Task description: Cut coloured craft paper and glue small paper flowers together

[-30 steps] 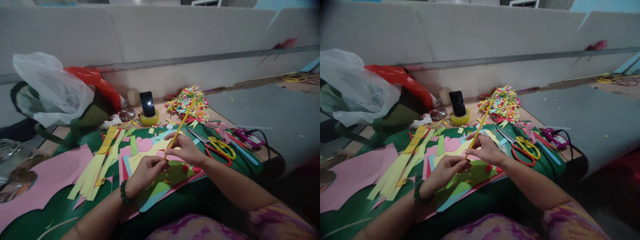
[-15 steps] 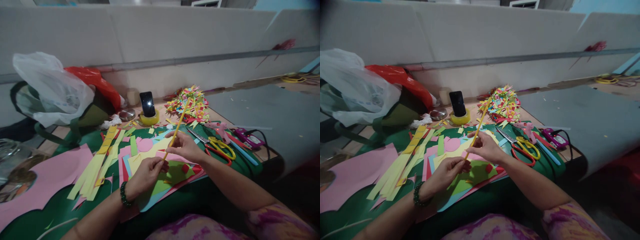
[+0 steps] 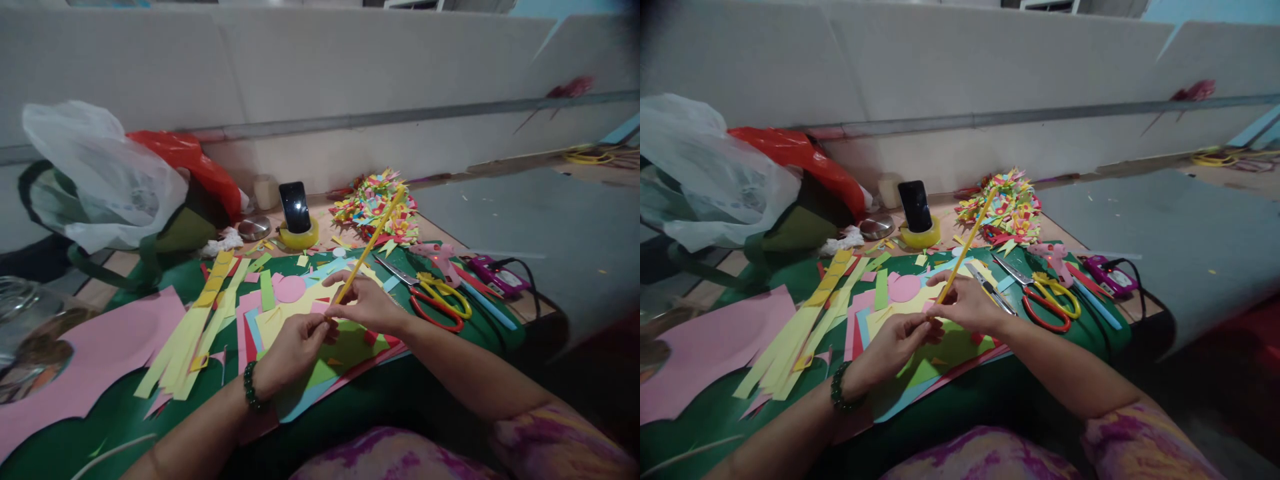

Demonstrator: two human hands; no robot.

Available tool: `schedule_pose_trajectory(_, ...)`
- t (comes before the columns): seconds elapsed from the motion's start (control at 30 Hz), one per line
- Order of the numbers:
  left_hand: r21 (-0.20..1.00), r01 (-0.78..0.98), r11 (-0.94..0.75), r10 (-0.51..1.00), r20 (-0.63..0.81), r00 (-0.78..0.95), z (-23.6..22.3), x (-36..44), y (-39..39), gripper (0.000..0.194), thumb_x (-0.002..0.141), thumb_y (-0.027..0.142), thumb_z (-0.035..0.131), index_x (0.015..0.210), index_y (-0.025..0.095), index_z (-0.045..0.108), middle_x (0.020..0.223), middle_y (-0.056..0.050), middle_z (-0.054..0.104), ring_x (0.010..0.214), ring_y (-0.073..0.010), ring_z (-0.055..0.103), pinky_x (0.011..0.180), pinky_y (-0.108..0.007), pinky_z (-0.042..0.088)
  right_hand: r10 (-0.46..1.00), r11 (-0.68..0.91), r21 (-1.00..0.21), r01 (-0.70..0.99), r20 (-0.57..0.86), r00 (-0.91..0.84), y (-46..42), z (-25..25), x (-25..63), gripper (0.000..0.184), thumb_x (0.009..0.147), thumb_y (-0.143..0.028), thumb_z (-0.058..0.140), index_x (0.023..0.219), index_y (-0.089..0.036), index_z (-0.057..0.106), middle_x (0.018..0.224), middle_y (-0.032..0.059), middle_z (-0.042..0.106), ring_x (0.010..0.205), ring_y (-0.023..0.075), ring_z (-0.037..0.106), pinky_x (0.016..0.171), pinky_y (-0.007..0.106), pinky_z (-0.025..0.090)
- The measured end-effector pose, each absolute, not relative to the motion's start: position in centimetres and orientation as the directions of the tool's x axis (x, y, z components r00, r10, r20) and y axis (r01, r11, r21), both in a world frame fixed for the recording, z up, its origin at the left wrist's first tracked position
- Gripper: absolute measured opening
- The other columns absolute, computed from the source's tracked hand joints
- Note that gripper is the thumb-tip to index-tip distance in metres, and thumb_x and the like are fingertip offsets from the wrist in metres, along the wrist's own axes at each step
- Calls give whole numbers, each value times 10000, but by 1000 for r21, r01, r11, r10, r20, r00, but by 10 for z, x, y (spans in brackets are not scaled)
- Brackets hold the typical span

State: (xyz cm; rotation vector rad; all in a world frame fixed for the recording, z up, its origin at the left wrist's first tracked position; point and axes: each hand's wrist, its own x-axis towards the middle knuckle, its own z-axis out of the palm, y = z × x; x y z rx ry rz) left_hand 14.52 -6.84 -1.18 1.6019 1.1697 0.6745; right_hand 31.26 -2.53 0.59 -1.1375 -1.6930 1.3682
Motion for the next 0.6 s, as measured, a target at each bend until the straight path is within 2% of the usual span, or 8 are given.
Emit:
schedule_pose_trajectory(0.2,935,352,-35,906,-119,406,-7,145,-69,369,876,445,421,767,148,610,798,-97,706,751,-196,663,697,-292,511,910,45,-983,177,-33,-413,-22,3,314,422,609,-272,730,984,-170,565,599,-46,601,557,120,572,501,213,416)
schedule_pose_trajectory(0.37,890,451,-73,915,-120,384,-5,146,-68,346,825,456,511,689,152,602,674,-52,671,630,-169,610,567,-250,442,914,41,-988,147,-23,-406,-23,4,313,412,610,-285,720,971,-174,557,607,-42,606,566,123,580,513,218,431)
schedule_pose_trajectory(0.6,909,417,-12,902,-170,396,-8,146,-68,377,839,464,441,695,157,605,731,-101,709,699,-210,663,653,-297,508,926,78,-978,195,-2,-378,-22,4,316,406,612,-303,729,964,-177,572,596,-40,597,553,128,578,502,224,422)
